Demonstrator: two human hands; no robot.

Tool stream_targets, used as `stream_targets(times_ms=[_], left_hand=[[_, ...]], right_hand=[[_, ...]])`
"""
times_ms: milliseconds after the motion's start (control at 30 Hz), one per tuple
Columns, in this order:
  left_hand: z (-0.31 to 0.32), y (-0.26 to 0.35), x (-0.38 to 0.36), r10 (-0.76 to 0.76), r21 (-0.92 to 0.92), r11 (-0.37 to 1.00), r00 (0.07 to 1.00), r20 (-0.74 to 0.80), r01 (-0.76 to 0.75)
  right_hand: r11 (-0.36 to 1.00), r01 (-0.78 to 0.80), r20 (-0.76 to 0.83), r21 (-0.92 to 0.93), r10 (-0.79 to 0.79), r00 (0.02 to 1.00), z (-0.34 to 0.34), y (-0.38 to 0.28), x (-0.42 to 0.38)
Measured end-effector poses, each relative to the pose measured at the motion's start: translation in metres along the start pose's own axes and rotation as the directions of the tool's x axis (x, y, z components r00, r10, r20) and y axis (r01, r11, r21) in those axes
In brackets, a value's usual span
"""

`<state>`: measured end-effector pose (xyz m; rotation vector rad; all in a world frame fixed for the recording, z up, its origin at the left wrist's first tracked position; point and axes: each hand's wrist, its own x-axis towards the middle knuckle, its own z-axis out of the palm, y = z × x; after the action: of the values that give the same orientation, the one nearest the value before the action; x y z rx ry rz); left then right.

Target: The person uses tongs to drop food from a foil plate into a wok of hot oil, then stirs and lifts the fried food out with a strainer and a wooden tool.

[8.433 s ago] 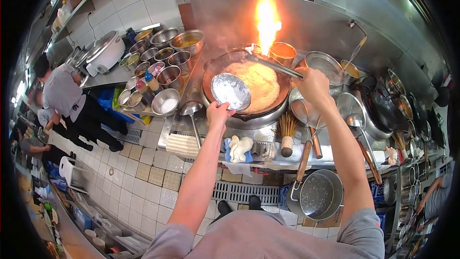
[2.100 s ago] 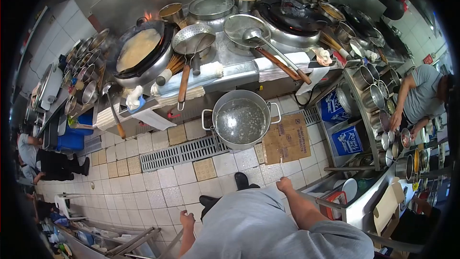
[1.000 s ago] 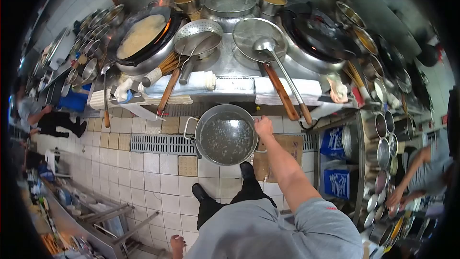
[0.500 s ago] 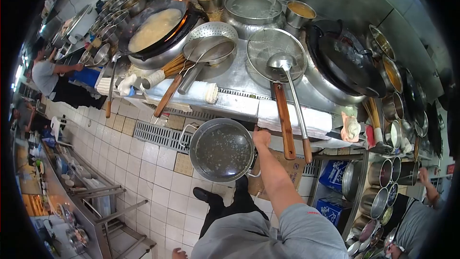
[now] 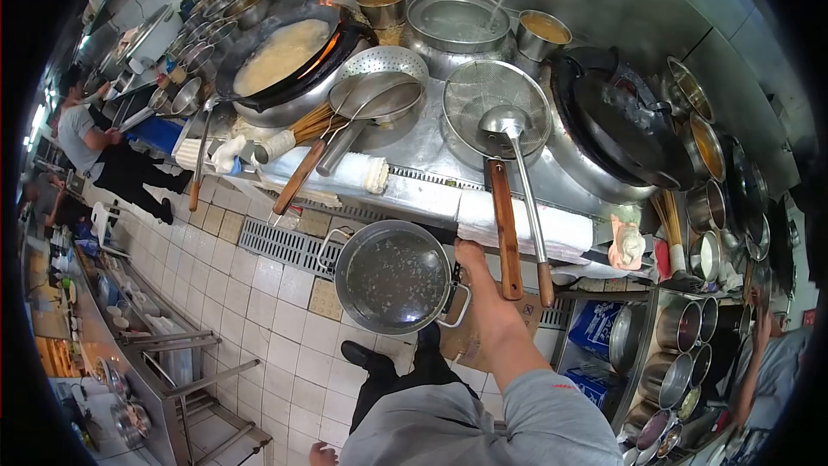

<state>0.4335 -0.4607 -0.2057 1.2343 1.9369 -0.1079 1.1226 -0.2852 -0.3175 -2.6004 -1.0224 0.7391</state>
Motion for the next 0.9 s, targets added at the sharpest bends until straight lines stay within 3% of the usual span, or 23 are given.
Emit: stream_targets(times_ms=[100, 167, 233, 267, 333, 367, 433, 567, 667, 733, 833, 900], left_hand=[[0.002, 0.002, 0.002, -0.008, -0.113, 0.994, 1.000, -0.001, 0.008], [0.001, 0.007, 0.002, -0.048, -0.176, 0.983, 0.999, -0.004, 0.046], [-0.001, 0.010, 0.002, 0.012, 0.073, 0.997, 1.000, 0.013, -0.013], [0.000, 0.012, 0.002, 0.012, 0.071, 0.997, 1.000, 0.013, -0.013], [0.006, -0.017, 0.015, 0.007, -0.099, 0.995, 0.999, 0.042, -0.003], [0.008, -0.029, 0.019, 0.007, -0.100, 0.995, 0.999, 0.041, -0.003], [0.009, -0.037, 0.021, 0.099, -0.240, 0.967, 0.994, 0.054, -0.083], [0.009, -0.036, 0.013, 0.045, -0.242, 0.970, 0.998, 0.053, -0.031], [0.008, -0.036, 0.013, 0.013, -0.224, 0.974, 0.999, 0.046, -0.002], [0.005, -0.031, 0.011, 0.111, -0.037, 0.993, 0.993, 0.033, -0.110], [0.008, -0.016, 0.000, -0.014, -0.088, 0.996, 1.000, 0.012, 0.015], [0.002, -0.009, 0.000, 0.034, -0.001, 0.999, 0.999, 0.029, -0.034]], right_hand=[[1.000, 0.020, -0.078, 0.003, -0.020, 0.997, 0.003, 0.004, -0.002], [1.000, 0.013, -0.023, 0.004, -0.013, 1.000, -0.006, 0.001, -0.005], [1.000, 0.005, 0.031, 0.004, -0.005, 0.999, -0.010, -0.001, -0.007], [1.000, -0.002, -0.010, 0.028, 0.003, 1.000, -0.011, -0.002, -0.009], [0.999, -0.008, -0.051, 0.053, 0.011, 0.999, -0.012, -0.003, -0.011], [0.997, -0.021, -0.029, 0.071, 0.023, 0.999, -0.009, -0.001, -0.009], [0.996, -0.033, -0.008, 0.088, 0.034, 0.999, -0.007, 0.002, -0.008], [0.999, -0.012, -0.004, 0.046, 0.013, 1.000, -0.004, 0.005, -0.004], [0.999, 0.015, -0.056, 0.030, -0.013, 0.998, 0.002, 0.008, -0.002], [0.999, 0.040, -0.108, 0.025, -0.037, 0.994, 0.008, 0.012, 0.001], [0.997, 0.070, -0.123, 0.012, -0.068, 0.990, 0.010, 0.014, 0.001], [0.997, 0.071, -0.109, 0.030, -0.067, 0.992, 0.004, 0.013, -0.003]])
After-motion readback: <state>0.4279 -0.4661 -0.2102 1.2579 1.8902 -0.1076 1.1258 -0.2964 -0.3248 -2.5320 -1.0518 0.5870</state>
